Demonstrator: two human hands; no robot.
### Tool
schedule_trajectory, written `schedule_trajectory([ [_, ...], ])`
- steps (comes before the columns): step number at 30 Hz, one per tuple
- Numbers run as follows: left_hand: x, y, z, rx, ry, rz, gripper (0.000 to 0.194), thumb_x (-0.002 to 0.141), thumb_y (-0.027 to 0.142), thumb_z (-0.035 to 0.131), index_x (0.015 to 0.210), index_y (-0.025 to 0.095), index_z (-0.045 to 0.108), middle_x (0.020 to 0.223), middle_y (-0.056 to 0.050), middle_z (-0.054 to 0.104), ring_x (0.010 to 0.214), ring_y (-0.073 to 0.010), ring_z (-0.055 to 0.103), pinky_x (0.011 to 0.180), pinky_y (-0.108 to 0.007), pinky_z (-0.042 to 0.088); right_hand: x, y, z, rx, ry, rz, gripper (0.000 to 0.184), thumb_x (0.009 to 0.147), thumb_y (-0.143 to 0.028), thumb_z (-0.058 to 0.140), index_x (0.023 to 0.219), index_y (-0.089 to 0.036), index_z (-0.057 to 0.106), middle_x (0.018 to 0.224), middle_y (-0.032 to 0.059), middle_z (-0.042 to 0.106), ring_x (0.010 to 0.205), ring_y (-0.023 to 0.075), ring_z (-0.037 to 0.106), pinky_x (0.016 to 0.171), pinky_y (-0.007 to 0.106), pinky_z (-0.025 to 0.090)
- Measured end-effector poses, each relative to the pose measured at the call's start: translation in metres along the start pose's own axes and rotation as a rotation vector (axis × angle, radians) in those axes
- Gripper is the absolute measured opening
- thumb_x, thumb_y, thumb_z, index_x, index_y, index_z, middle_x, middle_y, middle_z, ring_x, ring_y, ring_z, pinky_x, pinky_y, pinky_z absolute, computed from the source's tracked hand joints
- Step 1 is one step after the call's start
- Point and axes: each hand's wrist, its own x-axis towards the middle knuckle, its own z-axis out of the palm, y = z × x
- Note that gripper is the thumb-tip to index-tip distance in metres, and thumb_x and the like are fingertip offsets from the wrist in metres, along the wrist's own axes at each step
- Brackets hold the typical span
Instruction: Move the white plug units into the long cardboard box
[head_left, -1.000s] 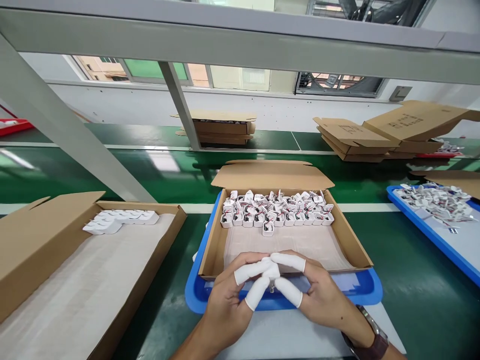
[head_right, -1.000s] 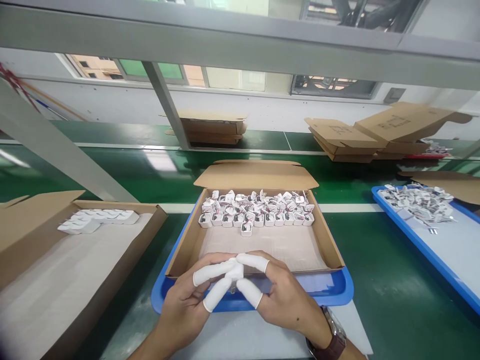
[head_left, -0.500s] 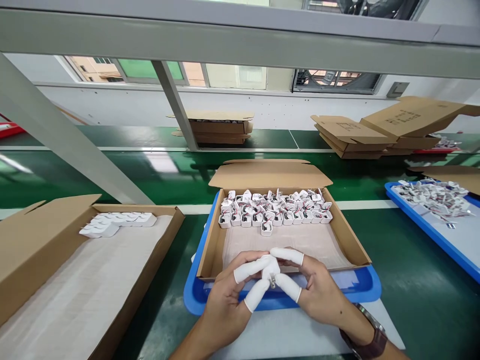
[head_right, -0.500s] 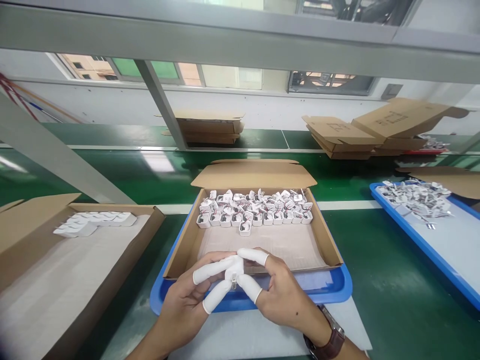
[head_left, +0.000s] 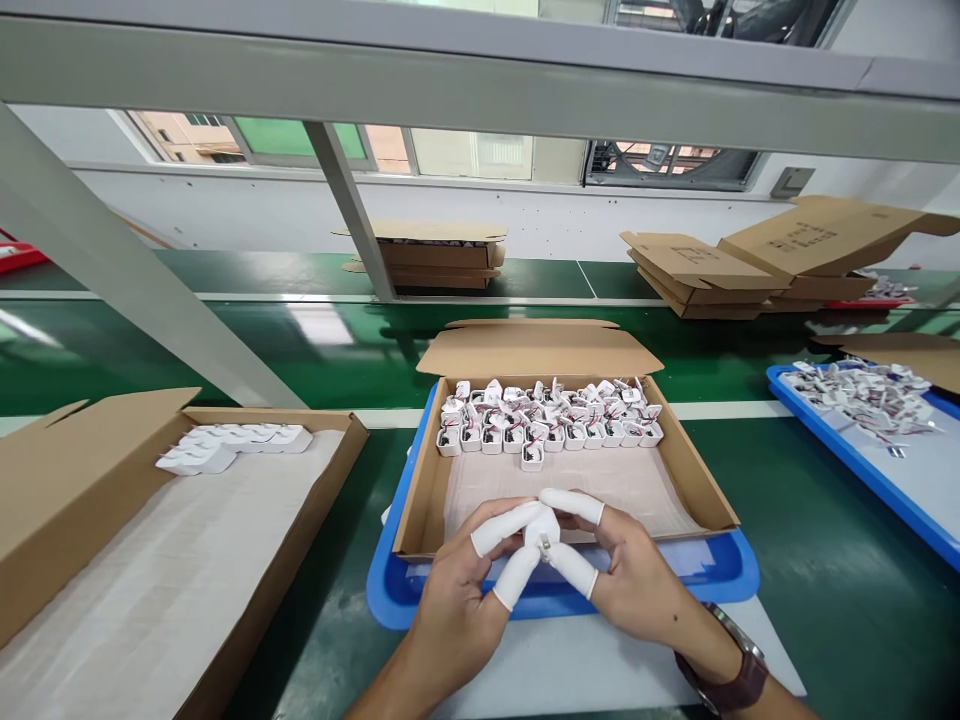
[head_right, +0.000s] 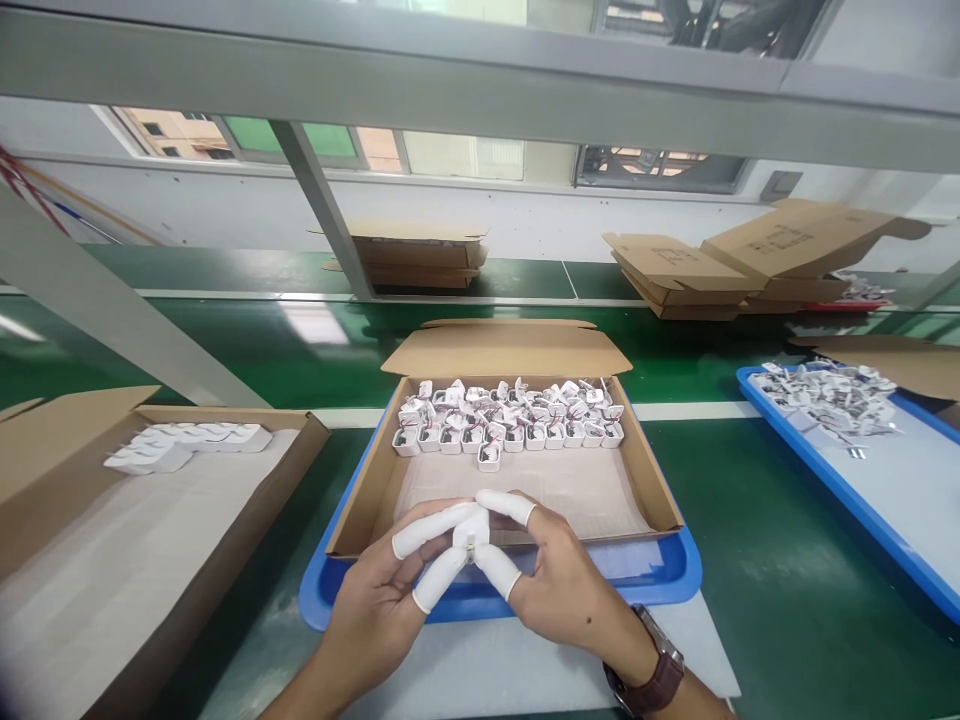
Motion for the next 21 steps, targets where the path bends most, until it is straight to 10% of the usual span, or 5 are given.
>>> schedule_trajectory([
  [6,-0.004,-0.005,-0.001,0.154,-0.05,0.026,0.058,0.093,0.014,0.065,0.145,0.034,0.05,0.149,-0.01,0.049,0.128,-0.0284,0.06,0.103,-0.041,0.058,0.005,-0.003,0.002,0.141,0.012,0.086,0.054,0.088,-0.031,0.072,0.139,-0.023,0.055,0.124,0.0112,0.071,0.114,0.0263,0.071,0.1,0.045,0.059],
  [11,-0.002,-0.007,0.006,0.303,0.103,0.117,0.052,0.089,0.01,0.066,0.134,0.034,0.059,0.123,-0.006,0.059,0.107,-0.0222,0.068,0.086,-0.032,0.064,0.003,-0.003,0.0,0.156,-0.035,0.05,0.047,0.092,-0.038,0.07,0.136,-0.025,0.057,0.124,0.0103,0.072,0.113,0.0252,0.072,0.102,0.046,0.058],
  [21,-0.003,-0.008,0.009,0.024,0.122,0.038,0.042,0.093,0.021,0.065,0.134,0.026,0.058,0.124,-0.009,0.067,0.111,-0.0238,0.071,0.095,-0.037,0.062,-0.002,0.017,0.001,-0.2,0.112,-0.197,0.035,0.105,-0.028,0.044,0.138,-0.027,0.056,0.131,0.0092,0.07,0.123,0.0241,0.065,0.109,0.045,0.051],
])
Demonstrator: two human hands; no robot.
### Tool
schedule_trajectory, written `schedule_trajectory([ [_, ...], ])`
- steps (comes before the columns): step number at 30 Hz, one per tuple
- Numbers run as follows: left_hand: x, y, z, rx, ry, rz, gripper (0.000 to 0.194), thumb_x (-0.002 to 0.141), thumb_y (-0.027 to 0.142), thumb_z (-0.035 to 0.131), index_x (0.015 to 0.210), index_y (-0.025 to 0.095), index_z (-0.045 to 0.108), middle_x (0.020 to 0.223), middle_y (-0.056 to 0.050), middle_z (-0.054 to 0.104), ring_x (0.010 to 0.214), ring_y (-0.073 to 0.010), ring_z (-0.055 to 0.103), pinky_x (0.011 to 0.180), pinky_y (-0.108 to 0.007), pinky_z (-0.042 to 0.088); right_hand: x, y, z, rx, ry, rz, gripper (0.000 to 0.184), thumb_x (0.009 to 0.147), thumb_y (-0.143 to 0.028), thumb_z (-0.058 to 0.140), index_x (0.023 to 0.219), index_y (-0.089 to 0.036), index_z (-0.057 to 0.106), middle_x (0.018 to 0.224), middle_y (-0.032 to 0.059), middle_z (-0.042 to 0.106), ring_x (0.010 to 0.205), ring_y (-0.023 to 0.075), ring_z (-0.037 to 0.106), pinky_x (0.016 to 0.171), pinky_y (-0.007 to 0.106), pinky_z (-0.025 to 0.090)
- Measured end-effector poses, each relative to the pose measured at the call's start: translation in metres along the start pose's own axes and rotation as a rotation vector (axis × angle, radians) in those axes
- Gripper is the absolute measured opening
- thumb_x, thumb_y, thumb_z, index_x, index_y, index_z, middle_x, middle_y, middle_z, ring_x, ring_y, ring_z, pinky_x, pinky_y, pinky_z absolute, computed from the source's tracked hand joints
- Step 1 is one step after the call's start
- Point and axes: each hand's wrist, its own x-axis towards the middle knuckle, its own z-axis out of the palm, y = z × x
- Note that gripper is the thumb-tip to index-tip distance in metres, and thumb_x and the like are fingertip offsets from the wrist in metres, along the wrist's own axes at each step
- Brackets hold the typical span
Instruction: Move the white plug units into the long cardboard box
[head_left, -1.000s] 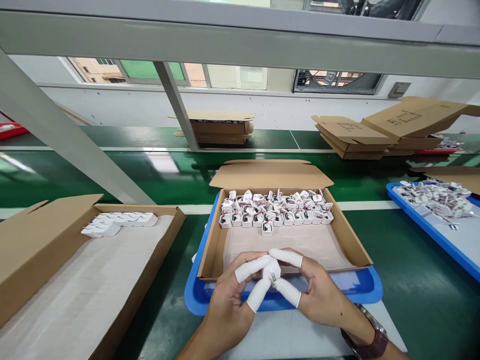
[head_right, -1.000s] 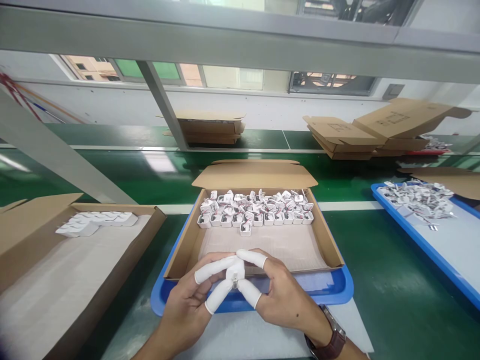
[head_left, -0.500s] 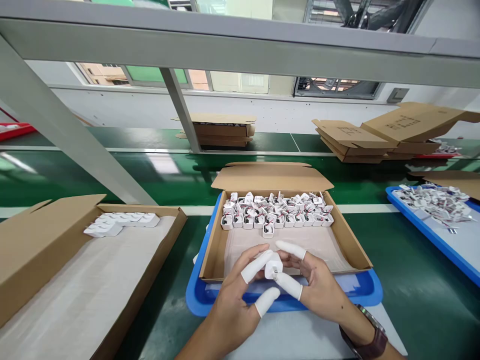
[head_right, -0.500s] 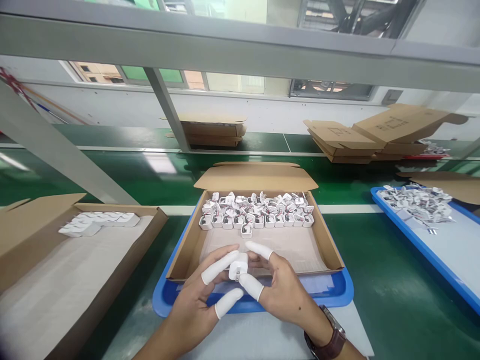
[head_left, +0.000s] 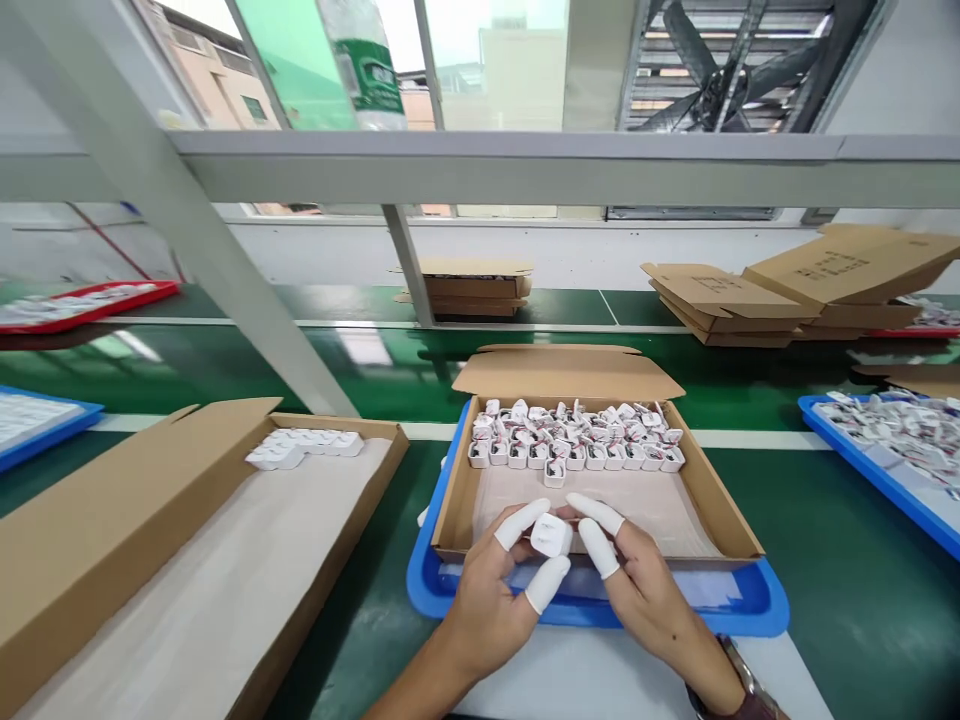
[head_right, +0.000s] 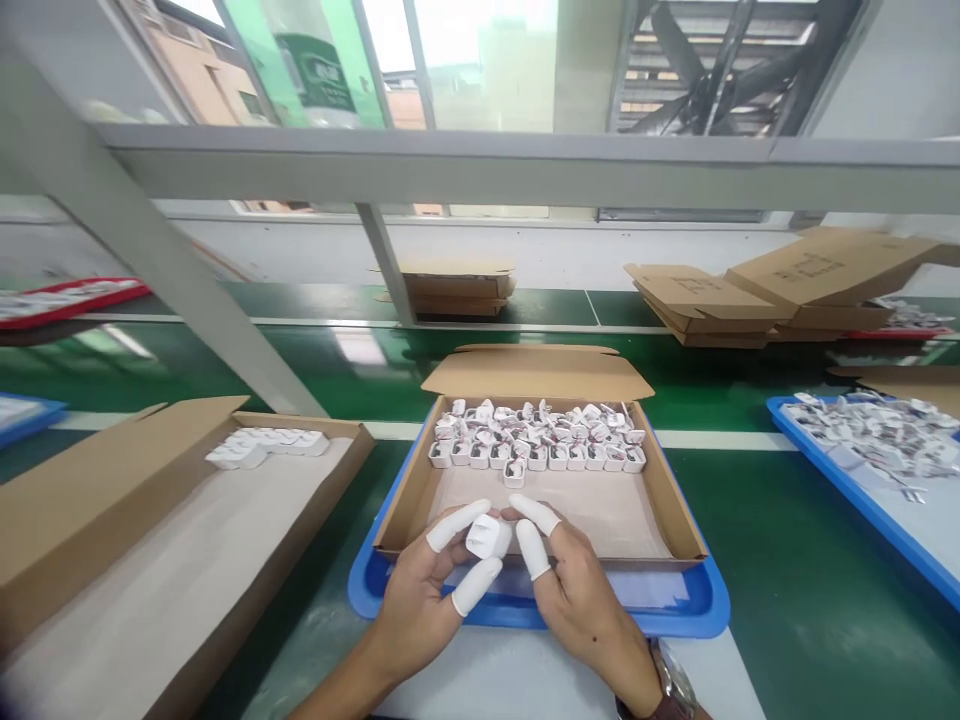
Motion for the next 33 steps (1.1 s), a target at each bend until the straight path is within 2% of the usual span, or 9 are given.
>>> schedule_trajectory([
  [5,-0.003,0.023,-0.008,0.076,0.091,0.008,0.04,0.092,0.027,0.068,0.131,0.022,0.06,0.115,-0.009,0.074,0.1,-0.0224,0.074,0.092,-0.035,0.062,-0.006,0.013,0.01,-0.268,0.07,-0.254,0.046,0.101,-0.018,0.048,0.146,-0.028,0.046,0.13,0.0115,0.067,0.119,0.0269,0.066,0.099,0.043,0.057],
  [9,-0.017,0.054,-0.039,0.279,0.172,0.014,0.042,0.091,0.026,0.07,0.132,0.024,0.062,0.113,-0.007,0.075,0.099,-0.0222,0.073,0.094,-0.035,0.06,-0.009,0.021,0.017,-0.452,0.067,-0.424,0.052,0.099,-0.017,0.05,0.15,-0.023,0.041,0.125,0.0164,0.067,0.111,0.0306,0.069,0.089,0.047,0.061],
  [12,-0.02,0.078,-0.086,0.436,0.283,-0.055,0.043,0.09,0.03,0.069,0.132,0.023,0.062,0.118,-0.008,0.074,0.109,-0.0248,0.072,0.102,-0.039,0.057,-0.011,0.029,0.021,-0.557,0.073,-0.497,0.052,0.1,-0.019,0.047,0.151,-0.016,0.04,0.127,0.0193,0.067,0.113,0.0326,0.069,0.089,0.049,0.062],
  [15,-0.007,0.093,-0.15,0.702,0.425,-0.032,0.046,0.086,0.037,0.069,0.128,0.018,0.063,0.126,-0.012,0.071,0.118,-0.0295,0.068,0.106,-0.043,0.054,-0.012,0.038,0.023,-0.629,0.101,-0.555,0.048,0.1,-0.021,0.046,0.146,-0.011,0.045,0.125,0.0207,0.069,0.111,0.0327,0.07,0.087,0.048,0.064],
  [17,0.008,0.092,-0.193,0.947,0.446,-0.137,0.049,0.087,0.04,0.064,0.13,0.017,0.061,0.126,-0.012,0.071,0.11,-0.0282,0.071,0.101,-0.042,0.058,-0.012,0.041,0.024,-0.68,0.121,-0.583,0.044,0.099,-0.021,0.045,0.142,-0.009,0.049,0.123,0.0213,0.07,0.11,0.0329,0.071,0.086,0.047,0.065],
  [20,0.03,0.069,-0.24,1.156,0.355,-0.24,0.045,0.086,0.039,0.06,0.123,0.014,0.065,0.11,-0.011,0.076,0.098,-0.0297,0.074,0.089,-0.043,0.061,-0.011,0.041,0.025,-0.74,0.137,-0.617,0.042,0.098,-0.019,0.041,0.136,-0.009,0.053,0.12,0.0208,0.073,0.107,0.0324,0.073,0.084,0.046,0.066],
  [22,0.04,0.042,-0.254,1.209,0.289,-0.235,0.038,0.08,0.036,0.065,0.111,0.014,0.069,0.106,-0.013,0.076,0.099,-0.0327,0.072,0.09,-0.047,0.06,-0.009,0.039,0.024,-0.765,0.147,-0.647,0.041,0.097,-0.018,0.04,0.134,-0.009,0.055,0.116,0.0201,0.074,0.102,0.0313,0.075,0.08,0.043,0.067],
  [28,0.058,-0.034,-0.26,1.313,0.123,-0.105,0.02,0.078,0.023,0.075,0.095,0.013,0.07,0.135,-0.017,0.062,0.136,-0.0367,0.048,0.115,-0.06,0.035,-0.004,0.036,0.02,-0.741,0.181,-0.718,0.041,0.098,-0.02,0.045,0.136,-0.01,0.055,0.111,0.0178,0.076,0.099,0.0286,0.076,0.081,0.037,0.066],
  [33,0.063,-0.061,-0.269,1.348,0.074,-0.058,0.021,0.085,0.026,0.074,0.101,0.013,0.069,0.139,-0.012,0.058,0.138,-0.0344,0.045,0.114,-0.061,0.035,-0.005,0.047,0.016,-0.717,0.13,-0.717,0.04,0.098,-0.024,0.049,0.135,-0.016,0.058,0.116,0.0142,0.076,0.102,0.0279,0.075,0.085,0.033,0.062],
])
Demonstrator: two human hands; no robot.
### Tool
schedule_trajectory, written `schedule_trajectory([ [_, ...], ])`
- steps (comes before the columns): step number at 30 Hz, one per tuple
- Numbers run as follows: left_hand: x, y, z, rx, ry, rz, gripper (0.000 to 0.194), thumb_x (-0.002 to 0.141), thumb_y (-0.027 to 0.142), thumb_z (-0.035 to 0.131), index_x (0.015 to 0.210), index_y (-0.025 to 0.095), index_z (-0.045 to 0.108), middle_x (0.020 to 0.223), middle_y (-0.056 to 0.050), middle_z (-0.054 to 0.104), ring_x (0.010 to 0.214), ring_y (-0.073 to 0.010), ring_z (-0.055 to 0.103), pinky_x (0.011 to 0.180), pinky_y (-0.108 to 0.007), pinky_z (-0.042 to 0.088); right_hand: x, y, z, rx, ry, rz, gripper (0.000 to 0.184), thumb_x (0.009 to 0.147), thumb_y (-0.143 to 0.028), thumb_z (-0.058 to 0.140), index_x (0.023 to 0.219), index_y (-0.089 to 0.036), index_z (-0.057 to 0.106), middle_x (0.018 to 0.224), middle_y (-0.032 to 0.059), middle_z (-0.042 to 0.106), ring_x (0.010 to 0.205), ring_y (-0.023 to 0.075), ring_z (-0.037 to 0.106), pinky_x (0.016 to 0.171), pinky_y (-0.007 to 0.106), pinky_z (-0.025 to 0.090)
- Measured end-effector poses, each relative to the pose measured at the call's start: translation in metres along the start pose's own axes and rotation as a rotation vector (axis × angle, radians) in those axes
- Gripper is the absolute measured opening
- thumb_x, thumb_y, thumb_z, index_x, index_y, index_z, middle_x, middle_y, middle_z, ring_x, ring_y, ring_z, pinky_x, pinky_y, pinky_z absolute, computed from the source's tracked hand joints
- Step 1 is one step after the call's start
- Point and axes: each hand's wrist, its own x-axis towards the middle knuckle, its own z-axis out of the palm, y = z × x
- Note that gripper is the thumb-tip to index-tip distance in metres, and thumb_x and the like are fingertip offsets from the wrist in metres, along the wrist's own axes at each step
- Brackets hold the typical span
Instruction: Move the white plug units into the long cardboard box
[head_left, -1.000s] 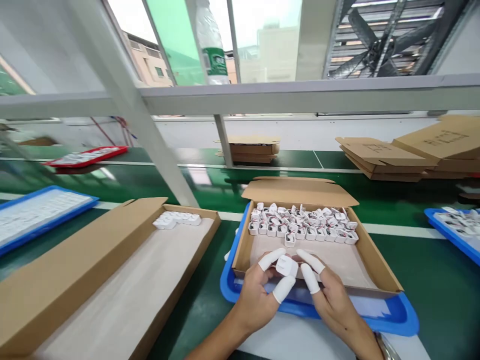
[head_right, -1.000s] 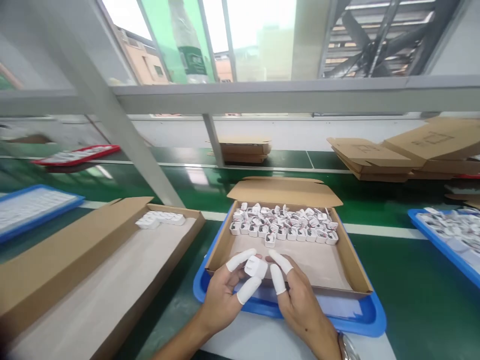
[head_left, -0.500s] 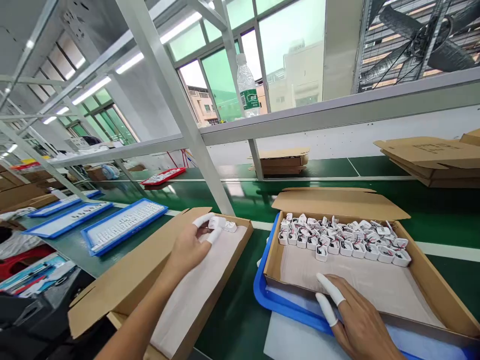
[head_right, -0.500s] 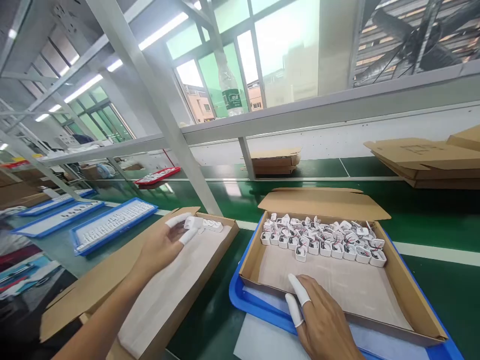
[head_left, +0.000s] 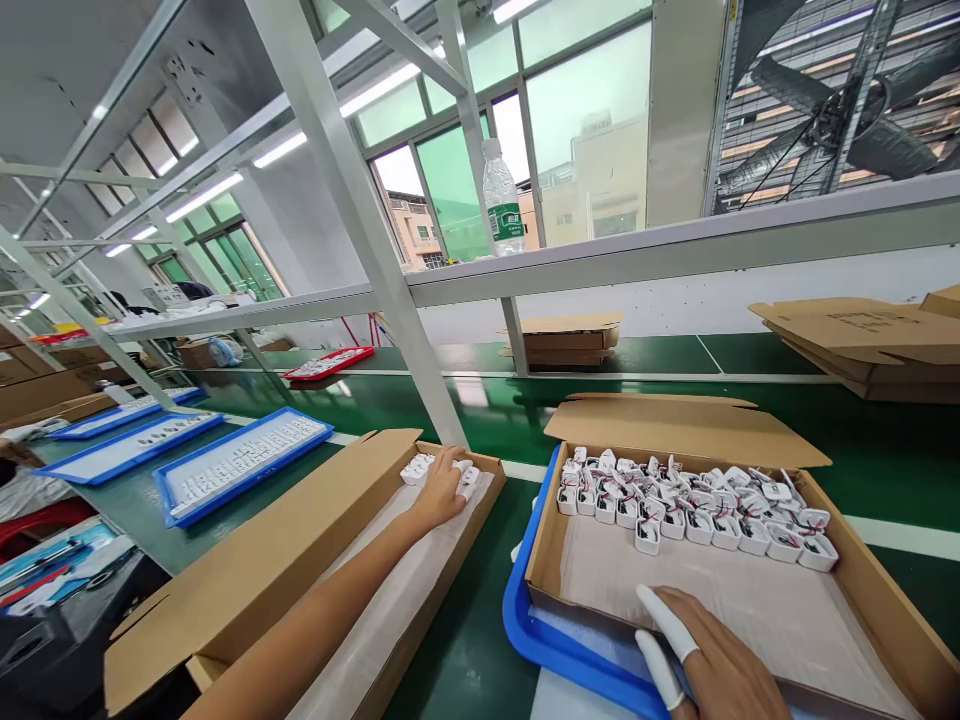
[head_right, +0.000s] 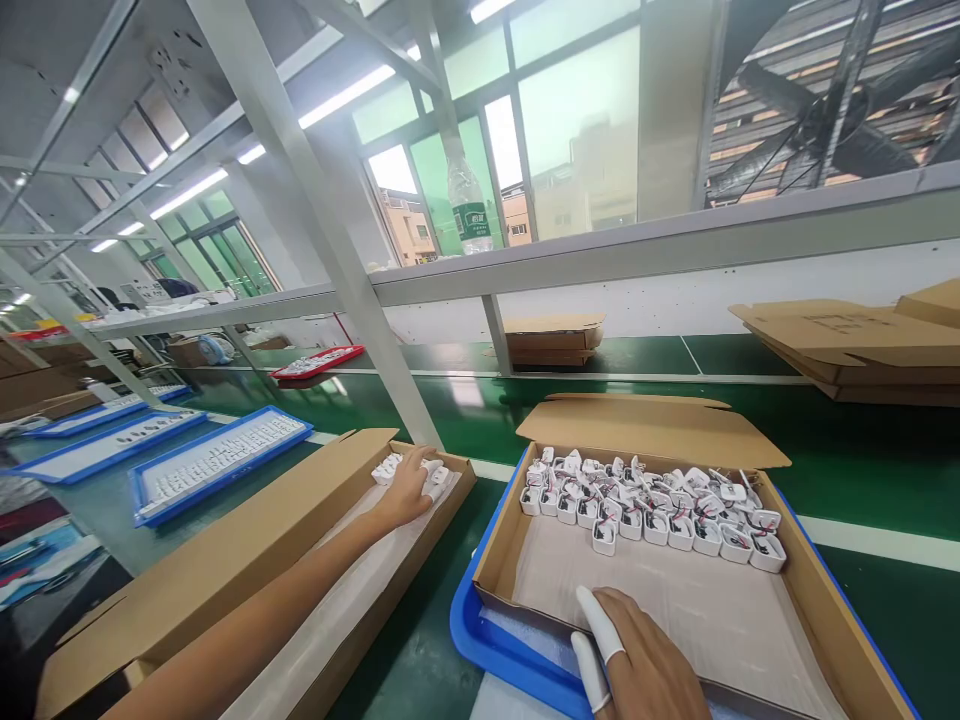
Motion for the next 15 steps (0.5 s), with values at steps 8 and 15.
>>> schedule_trajectory([
  [8,-0.007,-0.004,-0.008,-0.011,0.031,-0.077,0.032,0.08,0.015,0.064,0.111,0.013,0.068,0.129,-0.016,0.062,0.126,-0.0352,0.055,0.107,-0.057,0.045,-0.005,0.002,0.001,0.001,-0.046,-0.02,0.037,0.094,-0.019,0.049,0.128,-0.017,0.062,0.12,0.0128,0.075,0.106,0.0268,0.074,0.088,0.031,0.06],
  [15,-0.015,0.028,-0.052,-0.153,-0.015,-0.124,0.029,0.079,0.021,0.056,0.098,0.021,0.077,0.1,-0.008,0.077,0.084,-0.0248,0.072,0.073,-0.035,0.061,-0.003,0.002,0.0,-0.137,-0.111,-0.139,0.043,0.076,-0.004,0.045,0.114,-0.013,0.065,0.119,0.0148,0.075,0.107,0.0279,0.073,0.09,0.035,0.058],
])
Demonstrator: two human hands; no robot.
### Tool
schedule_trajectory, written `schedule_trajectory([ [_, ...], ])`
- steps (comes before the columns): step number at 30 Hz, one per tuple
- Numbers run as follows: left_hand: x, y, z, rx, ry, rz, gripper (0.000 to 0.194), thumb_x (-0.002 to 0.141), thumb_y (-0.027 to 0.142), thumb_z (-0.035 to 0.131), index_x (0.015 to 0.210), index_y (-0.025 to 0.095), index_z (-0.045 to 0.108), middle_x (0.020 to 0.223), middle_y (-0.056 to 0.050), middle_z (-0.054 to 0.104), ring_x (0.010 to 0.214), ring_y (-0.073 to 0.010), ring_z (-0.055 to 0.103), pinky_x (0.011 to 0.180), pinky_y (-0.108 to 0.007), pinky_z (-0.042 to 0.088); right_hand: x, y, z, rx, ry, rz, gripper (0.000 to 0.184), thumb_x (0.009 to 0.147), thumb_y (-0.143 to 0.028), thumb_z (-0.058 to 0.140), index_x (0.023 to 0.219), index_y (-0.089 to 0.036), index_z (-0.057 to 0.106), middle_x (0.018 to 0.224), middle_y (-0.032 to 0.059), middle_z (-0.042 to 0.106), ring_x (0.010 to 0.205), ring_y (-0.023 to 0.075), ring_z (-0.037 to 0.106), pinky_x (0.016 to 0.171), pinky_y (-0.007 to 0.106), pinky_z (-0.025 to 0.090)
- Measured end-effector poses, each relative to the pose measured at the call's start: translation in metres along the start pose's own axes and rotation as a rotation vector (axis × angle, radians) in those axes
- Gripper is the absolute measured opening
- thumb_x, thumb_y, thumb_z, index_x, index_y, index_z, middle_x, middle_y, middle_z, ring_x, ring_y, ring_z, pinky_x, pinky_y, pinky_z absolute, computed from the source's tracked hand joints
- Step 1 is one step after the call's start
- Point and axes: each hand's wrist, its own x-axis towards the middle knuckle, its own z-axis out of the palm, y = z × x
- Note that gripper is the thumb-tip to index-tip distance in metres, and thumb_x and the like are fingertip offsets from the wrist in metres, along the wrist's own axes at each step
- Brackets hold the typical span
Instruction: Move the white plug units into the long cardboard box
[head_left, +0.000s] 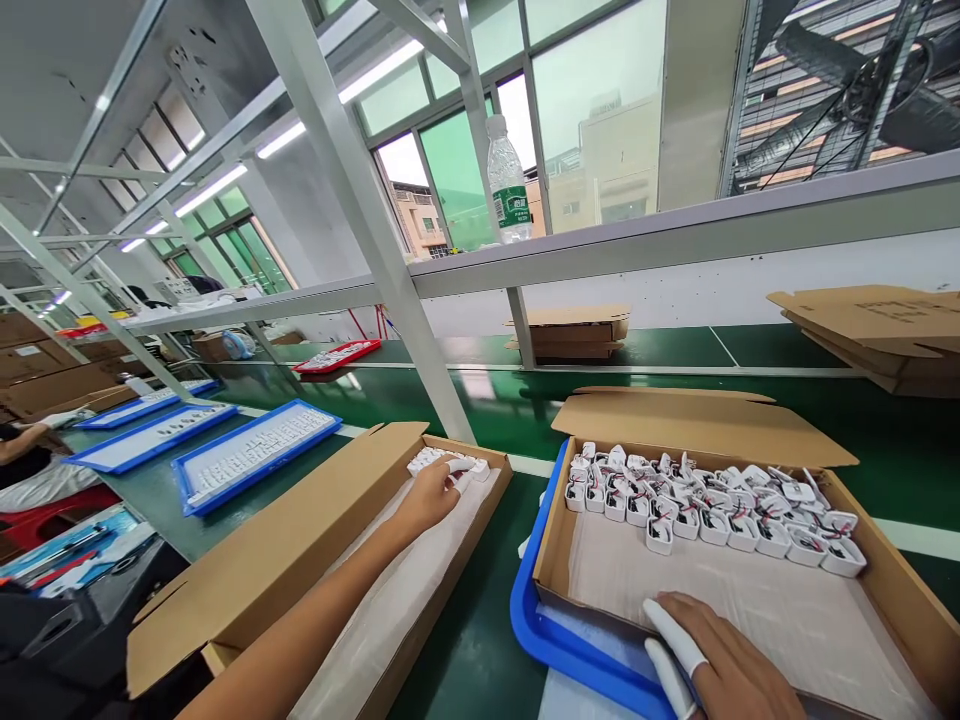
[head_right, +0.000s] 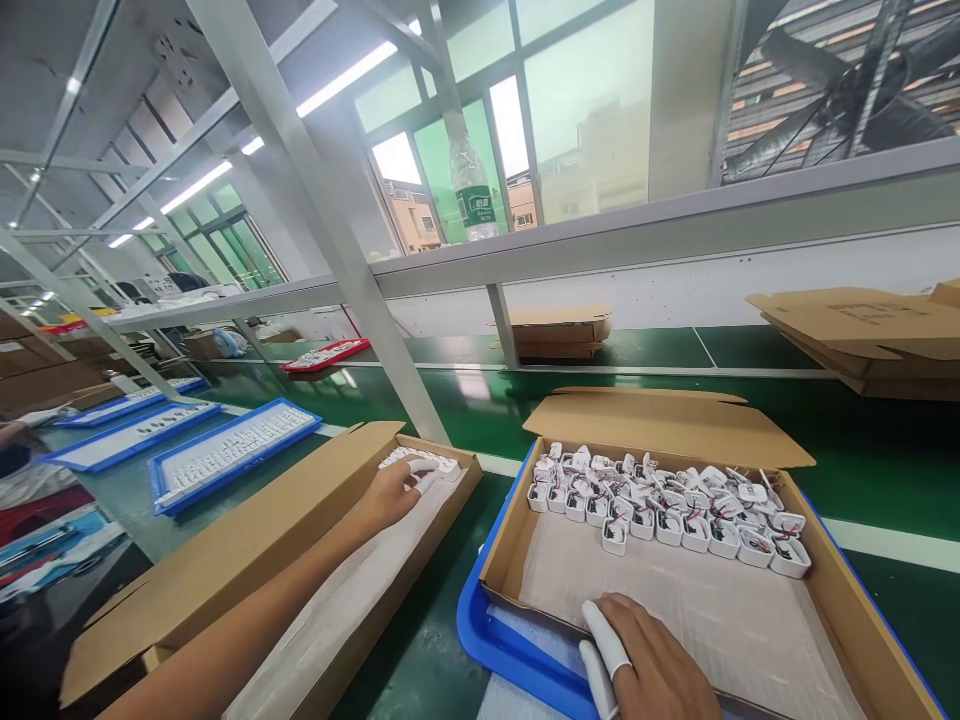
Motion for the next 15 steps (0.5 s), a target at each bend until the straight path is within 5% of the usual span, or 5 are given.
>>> schedule_trajectory([
  [5,-0.021,0.042,-0.053,-0.097,0.102,-0.079,0.032,0.091,0.039,0.055,0.105,0.021,0.077,0.101,-0.007,0.08,0.086,-0.0227,0.075,0.076,-0.03,0.061,0.011,-0.005,-0.006,0.005,0.074,0.02,0.037,0.075,-0.002,0.043,0.102,-0.015,0.066,0.109,0.0134,0.078,0.1,0.0263,0.074,0.086,0.035,0.058],
  [9,-0.058,0.089,-0.093,-0.12,0.257,-0.069,0.028,0.086,0.043,0.066,0.103,0.025,0.078,0.094,-0.003,0.081,0.083,-0.0237,0.075,0.079,-0.031,0.061,0.017,-0.013,-0.008,0.044,0.152,0.114,0.035,0.077,-0.001,0.043,0.099,-0.017,0.066,0.104,0.0129,0.078,0.098,0.0262,0.073,0.084,0.036,0.058],
  [12,-0.081,0.122,-0.095,-0.158,0.294,0.064,0.018,0.087,0.04,0.067,0.096,0.03,0.078,0.094,-0.001,0.081,0.086,-0.0243,0.074,0.079,-0.032,0.06,0.018,-0.019,-0.01,0.072,0.127,0.15,0.036,0.077,0.0,0.043,0.099,-0.016,0.067,0.106,0.0141,0.077,0.1,0.0276,0.071,0.085,0.039,0.058],
  [15,-0.085,0.152,-0.068,-0.245,0.182,0.214,0.018,0.092,0.036,0.061,0.099,0.03,0.077,0.096,-0.001,0.079,0.083,-0.0227,0.074,0.077,-0.032,0.059,0.019,-0.021,-0.013,0.103,0.044,0.184,0.034,0.078,0.0,0.045,0.099,-0.015,0.068,0.107,0.0164,0.075,0.098,0.029,0.07,0.084,0.042,0.059],
])
